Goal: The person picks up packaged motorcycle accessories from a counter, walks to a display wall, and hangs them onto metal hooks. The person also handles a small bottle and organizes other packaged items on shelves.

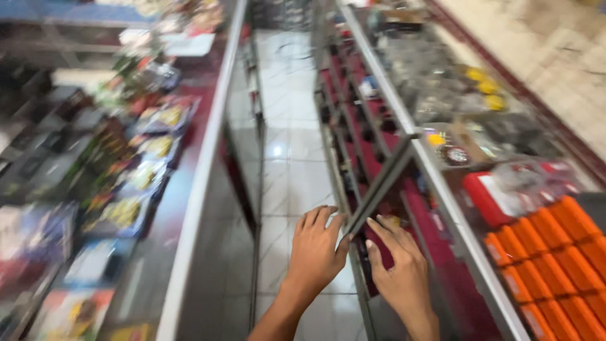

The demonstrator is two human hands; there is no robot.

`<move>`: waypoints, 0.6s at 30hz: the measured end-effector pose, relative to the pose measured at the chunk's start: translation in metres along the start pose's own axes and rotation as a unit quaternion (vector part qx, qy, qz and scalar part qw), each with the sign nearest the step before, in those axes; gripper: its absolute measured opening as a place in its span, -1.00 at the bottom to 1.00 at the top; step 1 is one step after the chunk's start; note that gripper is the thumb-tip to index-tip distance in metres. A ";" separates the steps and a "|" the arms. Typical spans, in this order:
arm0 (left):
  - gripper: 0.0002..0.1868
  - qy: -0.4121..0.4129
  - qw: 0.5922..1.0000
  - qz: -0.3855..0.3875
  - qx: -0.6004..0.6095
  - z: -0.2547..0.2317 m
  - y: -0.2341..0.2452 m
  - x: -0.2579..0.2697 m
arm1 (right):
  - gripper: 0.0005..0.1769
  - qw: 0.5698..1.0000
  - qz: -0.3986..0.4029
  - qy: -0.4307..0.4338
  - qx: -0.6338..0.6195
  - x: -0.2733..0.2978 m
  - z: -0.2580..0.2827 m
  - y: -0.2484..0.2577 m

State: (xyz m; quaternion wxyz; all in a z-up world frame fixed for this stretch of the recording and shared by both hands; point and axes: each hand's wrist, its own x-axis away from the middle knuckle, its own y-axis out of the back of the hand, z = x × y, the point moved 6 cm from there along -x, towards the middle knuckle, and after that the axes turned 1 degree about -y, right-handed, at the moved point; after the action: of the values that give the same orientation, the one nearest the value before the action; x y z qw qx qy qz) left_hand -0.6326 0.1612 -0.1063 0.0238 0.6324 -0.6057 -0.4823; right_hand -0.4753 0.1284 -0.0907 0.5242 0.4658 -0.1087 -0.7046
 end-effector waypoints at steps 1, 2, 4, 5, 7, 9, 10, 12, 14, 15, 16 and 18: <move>-0.61 0.012 1.000 -0.010 -0.013 0.009 0.011 0.011 | -0.56 1.000 0.019 0.003 -0.011 0.000 0.009 -0.015; -0.60 0.024 0.999 -0.020 -0.025 0.016 0.021 0.021 | -0.54 0.999 0.049 -0.001 -0.019 0.001 0.018 -0.028; -0.58 0.046 0.996 -0.049 -0.058 0.032 0.044 0.031 | -0.50 0.994 0.100 0.004 -0.036 -0.006 0.037 -0.053; -0.58 0.065 0.993 -0.062 -0.074 0.039 0.054 0.040 | -0.51 0.992 0.109 0.034 -0.051 -0.009 0.048 -0.064; -0.58 0.110 0.985 -0.088 -0.100 0.054 0.074 0.062 | -0.52 0.984 0.130 0.092 -0.084 -0.011 0.071 -0.088; -0.59 0.153 0.973 -0.120 -0.127 0.067 0.097 0.080 | -0.54 0.972 0.166 0.123 -0.115 -0.008 0.092 -0.110; -0.59 0.172 0.966 -0.130 -0.144 0.071 0.109 0.087 | -0.55 0.965 0.180 0.140 -0.132 -0.009 0.103 -0.120; -0.58 0.217 0.949 -0.148 -0.175 0.074 0.126 0.106 | -0.54 0.948 0.211 0.186 -0.151 -0.007 0.123 -0.139; -0.58 0.261 0.928 -0.162 -0.209 0.074 0.142 0.124 | -0.53 0.926 0.242 0.227 -0.181 -0.002 0.144 -0.157; -0.58 0.278 0.918 -0.168 -0.226 0.075 0.150 0.130 | -0.53 0.914 0.254 0.244 -0.201 0.000 0.153 -0.163; -0.57 0.286 0.909 -0.185 -0.242 0.074 0.159 0.137 | -0.52 0.902 0.265 0.261 -0.220 0.002 0.161 -0.169; -0.55 0.302 0.890 -0.219 -0.262 0.074 0.168 0.150 | -0.48 0.876 0.283 0.300 -0.249 0.008 0.174 -0.178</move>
State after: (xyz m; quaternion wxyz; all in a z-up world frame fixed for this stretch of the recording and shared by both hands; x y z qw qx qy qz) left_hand -0.8348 0.0391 -0.1300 0.2645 0.8351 -0.2664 -0.4020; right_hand -0.7232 0.1394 -0.1146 0.8074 0.4583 0.1050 -0.3564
